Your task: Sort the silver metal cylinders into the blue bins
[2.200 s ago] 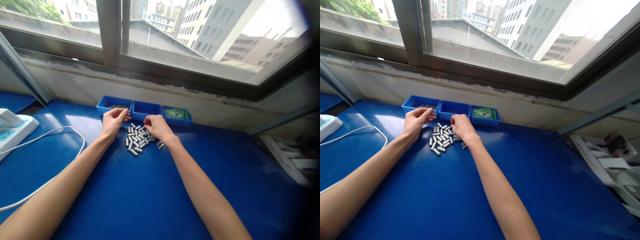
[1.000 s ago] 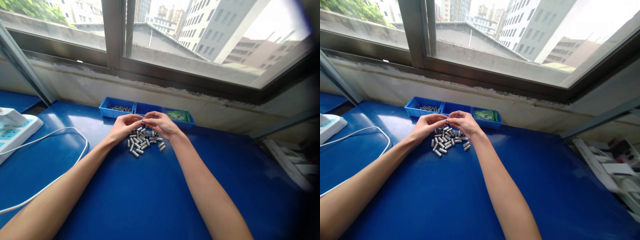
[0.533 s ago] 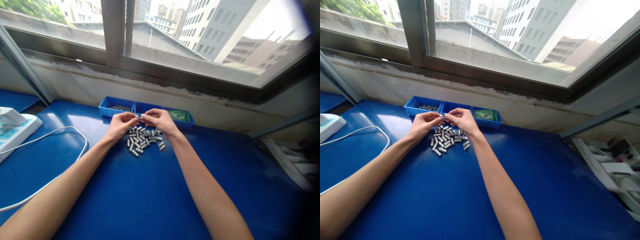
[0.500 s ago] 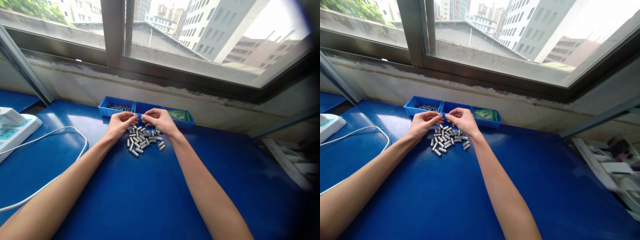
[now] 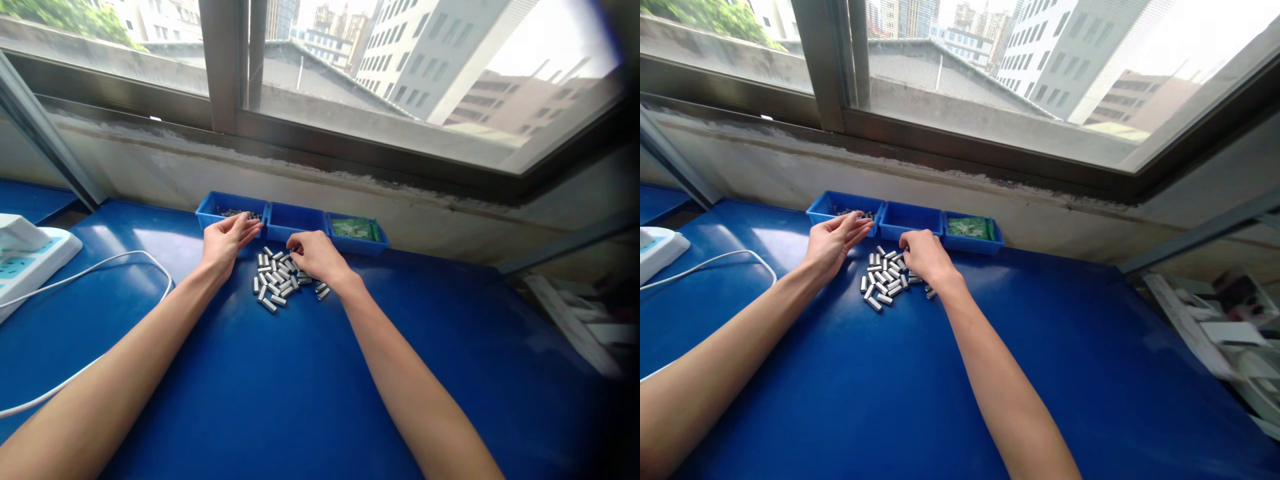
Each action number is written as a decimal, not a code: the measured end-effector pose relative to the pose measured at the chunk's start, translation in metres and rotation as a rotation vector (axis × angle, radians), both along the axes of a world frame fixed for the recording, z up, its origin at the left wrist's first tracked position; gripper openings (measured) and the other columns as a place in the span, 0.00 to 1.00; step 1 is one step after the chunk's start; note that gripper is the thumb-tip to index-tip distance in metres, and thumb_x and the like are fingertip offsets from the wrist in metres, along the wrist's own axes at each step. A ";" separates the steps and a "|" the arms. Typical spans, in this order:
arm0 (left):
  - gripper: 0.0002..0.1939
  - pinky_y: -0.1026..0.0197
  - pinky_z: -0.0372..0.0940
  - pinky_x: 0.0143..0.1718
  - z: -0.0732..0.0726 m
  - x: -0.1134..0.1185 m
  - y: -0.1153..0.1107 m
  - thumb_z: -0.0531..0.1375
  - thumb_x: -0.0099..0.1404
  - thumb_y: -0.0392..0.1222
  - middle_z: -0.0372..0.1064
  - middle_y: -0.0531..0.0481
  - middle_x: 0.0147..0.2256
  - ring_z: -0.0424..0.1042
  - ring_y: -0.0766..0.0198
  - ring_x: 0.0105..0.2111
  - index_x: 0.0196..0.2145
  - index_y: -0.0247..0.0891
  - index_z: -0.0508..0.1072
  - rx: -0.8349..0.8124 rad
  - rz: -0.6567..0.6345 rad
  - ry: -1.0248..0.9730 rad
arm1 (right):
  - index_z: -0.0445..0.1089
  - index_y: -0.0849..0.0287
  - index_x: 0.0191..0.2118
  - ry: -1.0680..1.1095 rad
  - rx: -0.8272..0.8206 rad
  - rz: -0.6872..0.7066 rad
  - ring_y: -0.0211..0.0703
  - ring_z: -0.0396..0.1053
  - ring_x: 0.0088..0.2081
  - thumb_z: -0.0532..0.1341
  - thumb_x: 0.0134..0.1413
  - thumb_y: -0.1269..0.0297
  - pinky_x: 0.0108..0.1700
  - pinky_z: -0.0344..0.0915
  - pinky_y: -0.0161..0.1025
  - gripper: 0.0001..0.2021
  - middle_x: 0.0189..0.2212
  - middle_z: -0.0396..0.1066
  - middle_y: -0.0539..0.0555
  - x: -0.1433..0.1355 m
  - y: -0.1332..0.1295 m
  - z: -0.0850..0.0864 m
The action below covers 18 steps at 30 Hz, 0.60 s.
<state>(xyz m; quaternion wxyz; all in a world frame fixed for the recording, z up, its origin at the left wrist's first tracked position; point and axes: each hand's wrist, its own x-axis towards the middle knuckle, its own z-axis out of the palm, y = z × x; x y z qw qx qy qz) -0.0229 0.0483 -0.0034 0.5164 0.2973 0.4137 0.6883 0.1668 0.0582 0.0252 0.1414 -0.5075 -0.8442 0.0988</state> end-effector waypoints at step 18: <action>0.34 0.49 0.66 0.57 0.013 -0.004 -0.006 0.65 0.61 0.38 0.75 0.35 0.49 0.77 0.52 0.49 0.64 0.33 0.62 0.078 -0.270 -0.024 | 0.78 0.59 0.33 0.117 0.014 -0.030 0.43 0.76 0.37 0.61 0.50 0.76 0.41 0.68 0.34 0.09 0.33 0.79 0.54 0.004 0.006 -0.008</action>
